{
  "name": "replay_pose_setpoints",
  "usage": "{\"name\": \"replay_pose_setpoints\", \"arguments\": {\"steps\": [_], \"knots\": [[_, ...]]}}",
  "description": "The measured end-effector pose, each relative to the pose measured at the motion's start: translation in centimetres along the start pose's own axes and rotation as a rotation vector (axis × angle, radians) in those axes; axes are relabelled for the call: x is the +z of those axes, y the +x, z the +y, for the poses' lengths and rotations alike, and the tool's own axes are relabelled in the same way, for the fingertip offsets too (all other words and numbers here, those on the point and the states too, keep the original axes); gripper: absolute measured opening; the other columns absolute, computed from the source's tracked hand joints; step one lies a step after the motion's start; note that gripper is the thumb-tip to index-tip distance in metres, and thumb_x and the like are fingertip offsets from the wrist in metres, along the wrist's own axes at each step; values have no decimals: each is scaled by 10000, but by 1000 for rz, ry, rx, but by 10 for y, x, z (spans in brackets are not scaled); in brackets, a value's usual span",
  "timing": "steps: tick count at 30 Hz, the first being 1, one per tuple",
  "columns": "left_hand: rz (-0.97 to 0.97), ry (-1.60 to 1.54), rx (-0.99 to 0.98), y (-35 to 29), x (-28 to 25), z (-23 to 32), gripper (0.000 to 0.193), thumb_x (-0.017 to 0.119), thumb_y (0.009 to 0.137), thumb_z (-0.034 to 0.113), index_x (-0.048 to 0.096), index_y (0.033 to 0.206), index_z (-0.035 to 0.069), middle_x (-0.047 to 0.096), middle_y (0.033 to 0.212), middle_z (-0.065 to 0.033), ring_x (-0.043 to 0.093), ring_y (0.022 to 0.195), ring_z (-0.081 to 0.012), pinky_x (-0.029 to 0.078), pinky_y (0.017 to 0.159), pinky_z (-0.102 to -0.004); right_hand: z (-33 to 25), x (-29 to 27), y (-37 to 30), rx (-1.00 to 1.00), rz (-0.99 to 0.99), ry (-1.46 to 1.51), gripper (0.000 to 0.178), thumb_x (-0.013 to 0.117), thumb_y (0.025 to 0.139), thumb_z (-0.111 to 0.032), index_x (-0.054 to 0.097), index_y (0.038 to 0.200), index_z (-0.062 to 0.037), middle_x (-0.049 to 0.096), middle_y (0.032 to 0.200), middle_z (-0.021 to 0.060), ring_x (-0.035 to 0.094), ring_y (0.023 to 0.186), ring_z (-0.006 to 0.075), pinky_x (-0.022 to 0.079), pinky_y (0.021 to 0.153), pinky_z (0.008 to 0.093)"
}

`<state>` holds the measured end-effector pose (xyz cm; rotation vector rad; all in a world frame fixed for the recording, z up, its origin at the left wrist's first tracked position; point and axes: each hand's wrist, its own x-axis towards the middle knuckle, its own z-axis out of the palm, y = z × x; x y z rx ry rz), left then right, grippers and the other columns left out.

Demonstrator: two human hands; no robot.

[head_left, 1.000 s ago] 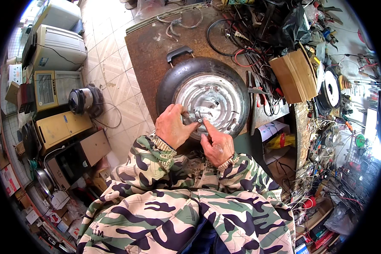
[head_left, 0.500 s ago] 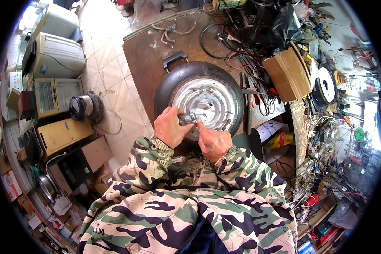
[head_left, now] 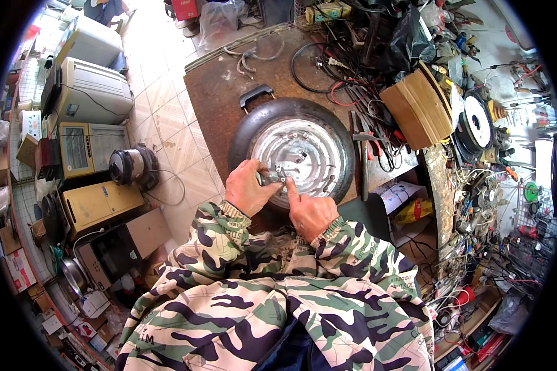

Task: The person works on a circular metal part placed on a cluttered workbench. They use a small tool to scrape or adjust the surface, then use their fingers to press and test small components on the part. The person continues to manipulate the part and tool throughout the clip.

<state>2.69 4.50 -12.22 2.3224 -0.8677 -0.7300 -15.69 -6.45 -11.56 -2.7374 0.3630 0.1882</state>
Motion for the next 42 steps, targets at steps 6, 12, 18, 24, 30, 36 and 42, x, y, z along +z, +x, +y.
{"name": "replay_pose_setpoints", "arguments": {"steps": [6, 12, 18, 24, 30, 36, 42], "knots": [[-18, -41, 50, -3, -9, 2, 424, 948, 729, 288, 735, 988, 28, 722, 971, -180, 723, 942, -377, 571, 844, -460, 4, -9, 1, -43, -95, -25, 752, 623, 942, -110, 407, 1642, 65, 733, 841, 156, 747, 631, 307, 593, 566, 455], [9, -86, 291, -1, -18, 10, 327, 914, 758, 156, 737, 1001, 26, 732, 952, -136, 740, 881, -299, 576, 783, -376, 14, -6, -1, -29, -34, 50, 739, 672, 937, -196, 478, 1634, -42, 706, 720, 99, 706, 571, 318, 565, 540, 482], [-117, -7, 421, 9, -32, 18, 312, 902, 770, 138, 727, 1013, 49, 720, 926, -123, 734, 865, -316, 575, 775, -389, 15, -16, 1, -5, -108, 108, 764, 609, 940, -127, 414, 1677, -71, 742, 782, 151, 744, 632, 351, 591, 580, 498], [-132, -54, 316, 8, -29, 24, 403, 883, 777, 146, 767, 1160, 102, 746, 982, -133, 741, 857, -330, 586, 784, -400, 17, -15, -3, -17, -87, 104, 752, 618, 948, -138, 422, 1673, -80, 733, 762, 143, 739, 627, 352, 585, 570, 502], [-347, 94, 259, 22, -32, 25, 273, 825, 823, 220, 814, 1086, 148, 776, 889, -148, 763, 838, -364, 600, 781, -420, 14, -18, 3, -5, -128, 131, 768, 604, 956, -149, 386, 1689, -77, 746, 783, 164, 755, 665, 358, 596, 598, 511], [-392, 150, 337, 35, -23, 23, 218, 791, 844, 241, 801, 1031, 129, 763, 865, -165, 755, 864, -396, 594, 788, -471, 20, -21, -3, 126, -150, 506, 789, 683, 965, -199, 385, 1692, -132, 734, 796, 229, 756, 736, 405, 579, 690, 543], [-362, 184, 328, 27, -31, 28, 194, 791, 848, 237, 797, 1005, 123, 760, 859, -178, 759, 868, -398, 597, 793, -470, 21, -6, -4, 234, -163, 1267, 788, 734, 977, -133, 389, 1683, -69, 686, 748, 120, 661, 665, 230, 493, 615, 392]]}}
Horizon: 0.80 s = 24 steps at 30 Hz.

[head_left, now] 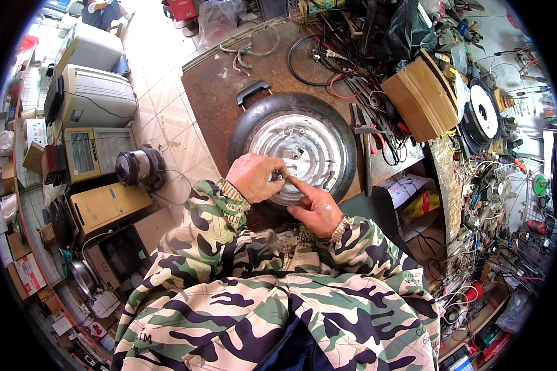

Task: The person works on a circular metal part placed on a cluttered workbench. They use a small tool to scrape or adjust the surface, then use their fingers to press and test small components on the part. The person continues to manipulate the part and tool throughout the clip.

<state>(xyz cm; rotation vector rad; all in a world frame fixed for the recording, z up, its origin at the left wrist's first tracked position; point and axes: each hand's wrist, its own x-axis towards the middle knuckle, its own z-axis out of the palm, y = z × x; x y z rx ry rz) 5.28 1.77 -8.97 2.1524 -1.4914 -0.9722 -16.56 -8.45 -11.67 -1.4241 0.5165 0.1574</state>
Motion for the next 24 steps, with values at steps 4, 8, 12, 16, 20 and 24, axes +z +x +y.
{"name": "replay_pose_setpoints", "arguments": {"steps": [4, 8, 12, 16, 20, 24], "knots": [[-14, -30, 8, 5, 5, -5, 190, 793, 849, 229, 793, 997, 110, 755, 852, -186, 761, 857, -399, 598, 782, -471, 0, 1, -3, 167, 49, 471, 736, 714, 1010, -97, 391, 1661, 20, 599, 748, -17, 523, 649, 80, 423, 599, 271], [-7, -59, 27, 9, 10, -9, 198, 800, 851, 228, 788, 1001, 100, 748, 842, -195, 760, 856, -401, 598, 780, -465, 8, 7, -5, 117, 135, 337, 741, 710, 1006, -60, 384, 1665, 29, 573, 753, -37, 490, 678, 43, 415, 616, 243], [6, -48, 19, 5, 4, -3, 242, 801, 855, 232, 770, 1051, 93, 740, 832, -204, 758, 856, -406, 598, 778, -460, 17, 18, -4, 10, 186, 249, 745, 725, 991, -65, 410, 1662, 6, 596, 752, -26, 513, 694, 41, 438, 632, 250], [33, -85, 13, 3, 7, -7, 310, 801, 858, 244, 739, 1116, 83, 736, 848, -212, 752, 874, -418, 589, 791, -483, 32, 21, -1, -71, 259, 25, 790, 728, 967, -95, 395, 1680, -24, 685, 755, 51, 622, 641, 113, 499, 613, 332], [38, -104, 47, 4, 13, -9, 344, 797, 873, 264, 719, 1157, 86, 735, 860, -214, 745, 906, -432, 579, 811, -510, 14, 25, -11, -219, 279, -749, 800, 658, 960, -142, 366, 1698, -48, 751, 816, 175, 732, 630, 344, 580, 592, 466], [79, -140, -1, -6, 8, -5, 328, 795, 883, 240, 711, 1160, 86, 739, 864, -204, 746, 889, -425, 581, 788, -497, 21, 35, -9, -242, 276, -1190, 846, 639, 911, -108, 352, 1703, -25, 645, 685, 116, 674, 506, 297, 543, 461, 475]]}}
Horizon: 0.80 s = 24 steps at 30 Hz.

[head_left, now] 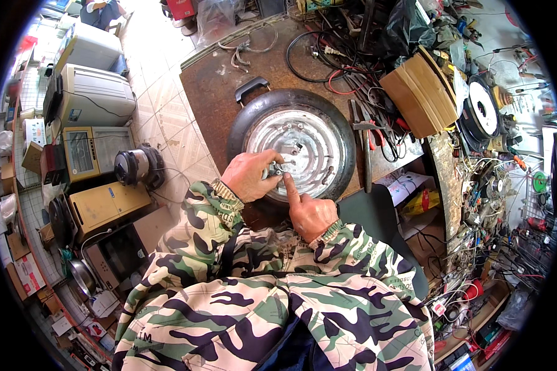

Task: The person works on a circular metal part placed on a cluttered workbench. They use a small tool to scrape or adjust the surface, then use their fingers to press and test small components on the part. The person continues to manipulate the part and tool throughout the clip.

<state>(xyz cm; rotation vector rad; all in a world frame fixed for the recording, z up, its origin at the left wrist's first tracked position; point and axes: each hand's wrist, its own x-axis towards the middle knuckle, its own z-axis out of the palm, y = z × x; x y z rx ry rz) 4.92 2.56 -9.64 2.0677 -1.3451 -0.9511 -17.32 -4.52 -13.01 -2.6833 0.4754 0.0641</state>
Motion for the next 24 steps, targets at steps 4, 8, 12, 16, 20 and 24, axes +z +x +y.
{"name": "replay_pose_setpoints", "arguments": {"steps": [4, 8, 12, 16, 20, 24], "knots": [[43, -50, 92, 0, 4, -9, 354, 814, 867, 161, 728, 1200, 76, 679, 787, -134, 711, 714, -305, 558, 681, -387, -3, -1, 0, -21, 20, -107, 818, 641, 900, -81, 389, 1670, 29, 607, 659, 99, 649, 490, 258, 538, 454, 458], [89, -211, 28, -4, -1, -14, 359, 807, 870, 98, 737, 1222, 79, 614, 731, -49, 605, 644, -153, 516, 647, -323, -1, -1, -3, -82, 54, -236, 766, 642, 898, -76, 452, 1627, 62, 569, 641, 67, 622, 489, 215, 506, 438, 417], [301, -266, -44, -24, -1, -30, 324, 793, 890, 70, 736, 1208, 44, 561, 748, 28, 517, 681, -78, 467, 657, -274, 0, 1, -4, -150, 61, -322, 736, 632, 904, -71, 477, 1609, 70, 557, 639, 45, 614, 506, 190, 481, 437, 385], [418, -339, -94, -33, 10, -33, 296, 801, 892, 82, 733, 1173, 22, 571, 759, 29, 527, 699, -82, 468, 673, -269, 5, -1, -10, -143, 57, -246, 734, 649, 911, -95, 474, 1604, 73, 574, 669, 60, 639, 527, 223, 534, 489, 423], [454, -368, -146, -39, 31, -40, 325, 836, 868, 107, 735, 1170, 42, 579, 742, 28, 525, 670, -83, 472, 641, -278, 4, -23, -9, -70, 66, 85, 743, 666, 928, -94, 453, 1631, 18, 622, 707, 105, 657, 545, 305, 551, 537, 439], [509, -299, -114, -38, 41, -41, 338, 856, 846, 128, 730, 1153, 65, 607, 731, -17, 573, 639, -128, 498, 632, -312, -6, -29, 1, 70, -27, 296, 833, 671, 938, -141, 339, 1694, -33, 712, 749, 180, 694, 608, 395, 563, 600, 512]]}}
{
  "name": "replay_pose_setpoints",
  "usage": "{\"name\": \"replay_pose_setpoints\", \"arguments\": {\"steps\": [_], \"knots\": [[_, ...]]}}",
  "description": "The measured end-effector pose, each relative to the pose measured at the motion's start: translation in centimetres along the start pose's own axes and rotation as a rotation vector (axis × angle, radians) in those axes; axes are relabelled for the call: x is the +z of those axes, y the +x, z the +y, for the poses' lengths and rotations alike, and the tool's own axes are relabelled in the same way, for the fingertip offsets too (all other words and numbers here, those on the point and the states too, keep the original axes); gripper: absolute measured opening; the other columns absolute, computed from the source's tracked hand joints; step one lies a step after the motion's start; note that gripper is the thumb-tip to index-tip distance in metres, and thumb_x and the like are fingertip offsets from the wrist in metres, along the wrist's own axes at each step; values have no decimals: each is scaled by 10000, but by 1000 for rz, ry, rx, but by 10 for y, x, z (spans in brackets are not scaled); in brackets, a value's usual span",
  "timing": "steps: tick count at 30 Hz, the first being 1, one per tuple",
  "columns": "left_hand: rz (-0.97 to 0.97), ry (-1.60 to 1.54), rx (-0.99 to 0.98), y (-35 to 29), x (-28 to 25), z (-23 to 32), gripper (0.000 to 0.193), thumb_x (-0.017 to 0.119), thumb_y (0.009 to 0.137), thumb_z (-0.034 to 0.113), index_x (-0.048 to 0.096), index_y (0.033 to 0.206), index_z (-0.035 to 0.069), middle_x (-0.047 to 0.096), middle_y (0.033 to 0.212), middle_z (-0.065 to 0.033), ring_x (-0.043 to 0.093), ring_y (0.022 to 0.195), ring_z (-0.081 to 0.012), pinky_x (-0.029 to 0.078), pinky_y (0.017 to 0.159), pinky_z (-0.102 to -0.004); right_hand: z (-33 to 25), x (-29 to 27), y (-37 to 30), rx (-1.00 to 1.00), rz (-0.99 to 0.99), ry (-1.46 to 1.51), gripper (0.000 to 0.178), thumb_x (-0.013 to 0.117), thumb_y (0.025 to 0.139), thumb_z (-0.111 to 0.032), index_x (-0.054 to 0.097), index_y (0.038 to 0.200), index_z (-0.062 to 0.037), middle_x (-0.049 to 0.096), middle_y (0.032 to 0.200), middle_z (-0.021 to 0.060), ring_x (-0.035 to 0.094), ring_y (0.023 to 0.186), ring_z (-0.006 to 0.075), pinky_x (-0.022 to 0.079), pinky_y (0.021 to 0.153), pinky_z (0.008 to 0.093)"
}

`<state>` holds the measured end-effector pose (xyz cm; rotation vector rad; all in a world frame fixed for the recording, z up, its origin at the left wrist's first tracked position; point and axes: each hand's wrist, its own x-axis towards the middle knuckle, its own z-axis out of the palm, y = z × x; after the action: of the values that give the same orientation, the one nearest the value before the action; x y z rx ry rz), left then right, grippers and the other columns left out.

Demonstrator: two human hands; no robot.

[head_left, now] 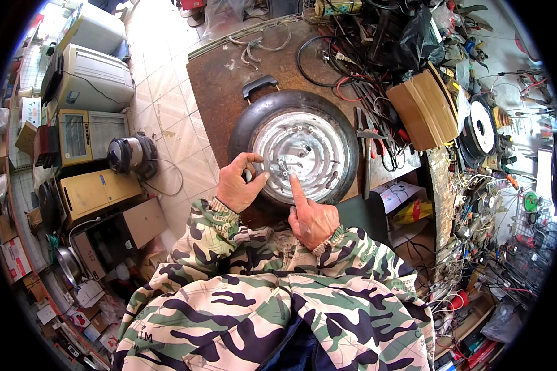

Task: The person works on a circular metal part placed on a cluttered workbench. They use a small tool to scrape or adjust the surface, then use their fingers to press and test small components on the part. The person continues to manipulate the part and tool throughout the clip.

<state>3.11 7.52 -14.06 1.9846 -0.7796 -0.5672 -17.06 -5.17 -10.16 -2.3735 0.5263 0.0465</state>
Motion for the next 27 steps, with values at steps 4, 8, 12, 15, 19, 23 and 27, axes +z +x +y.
{"name": "replay_pose_setpoints", "arguments": {"steps": [4, 8, 12, 15, 19, 23, 27], "knots": [[-49, 43, -75, 1, -2, 10, 330, 850, 851, 91, 710, 1144, 32, 586, 735, -3, 573, 698, -109, 500, 670, -294, 3, 3, 5, 36, -78, -19, 919, 686, 909, -165, 274, 1718, -22, 730, 743, 192, 689, 571, 398, 577, 592, 524], [-10, 99, -13, 3, 0, 7, 325, 865, 833, 146, 717, 1114, 76, 624, 725, -39, 627, 630, -179, 518, 627, -339, 7, 20, 3, -23, -18, -202, 929, 681, 878, -153, 299, 1710, 4, 702, 691, 163, 668, 498, 343, 567, 513, 490], [-31, 98, -62, 3, 0, 16, 320, 862, 832, 121, 711, 1106, 52, 606, 718, -36, 614, 648, -154, 510, 636, -326, 7, 24, 0, -47, -1, -307, 918, 671, 871, -137, 314, 1701, 26, 677, 668, 135, 666, 485, 296, 547, 471, 465], [-28, 91, -40, 4, 0, 14, 321, 862, 829, 106, 709, 1103, 41, 599, 714, -33, 608, 661, -137, 507, 641, -319, 7, 26, -2, -39, -17, -376, 909, 661, 871, -119, 312, 1696, 35, 670, 666, 133, 665, 493, 304, 547, 477, 471], [-10, 104, 2, 3, 2, 8, 326, 867, 824, 103, 710, 1104, 46, 599, 708, -32, 611, 657, -137, 509, 639, -319, 10, 25, -6, -59, -32, -394, 894, 647, 869, -100, 326, 1691, 42, 660, 666, 119, 662, 489, 279, 542, 467, 448], [-14, 108, -14, 2, 2, 8, 325, 866, 825, 103, 710, 1105, 48, 606, 703, -32, 614, 648, -145, 514, 642, -324, 11, 25, -10, -68, -42, -408, 897, 667, 855, -100, 344, 1679, 51, 654, 671, 110, 667, 500, 265, 541, 474, 436], [-8, 102, -5, 4, 1, 9, 322, 863, 826, 103, 709, 1103, 50, 614, 704, -33, 618, 646, -144, 512, 638, -324, 11, 25, -15, -56, 88, -154, 853, 675, 891, -106, 364, 1678, 4, 679, 683, 148, 683, 541, 331, 555, 536, 473]]}}
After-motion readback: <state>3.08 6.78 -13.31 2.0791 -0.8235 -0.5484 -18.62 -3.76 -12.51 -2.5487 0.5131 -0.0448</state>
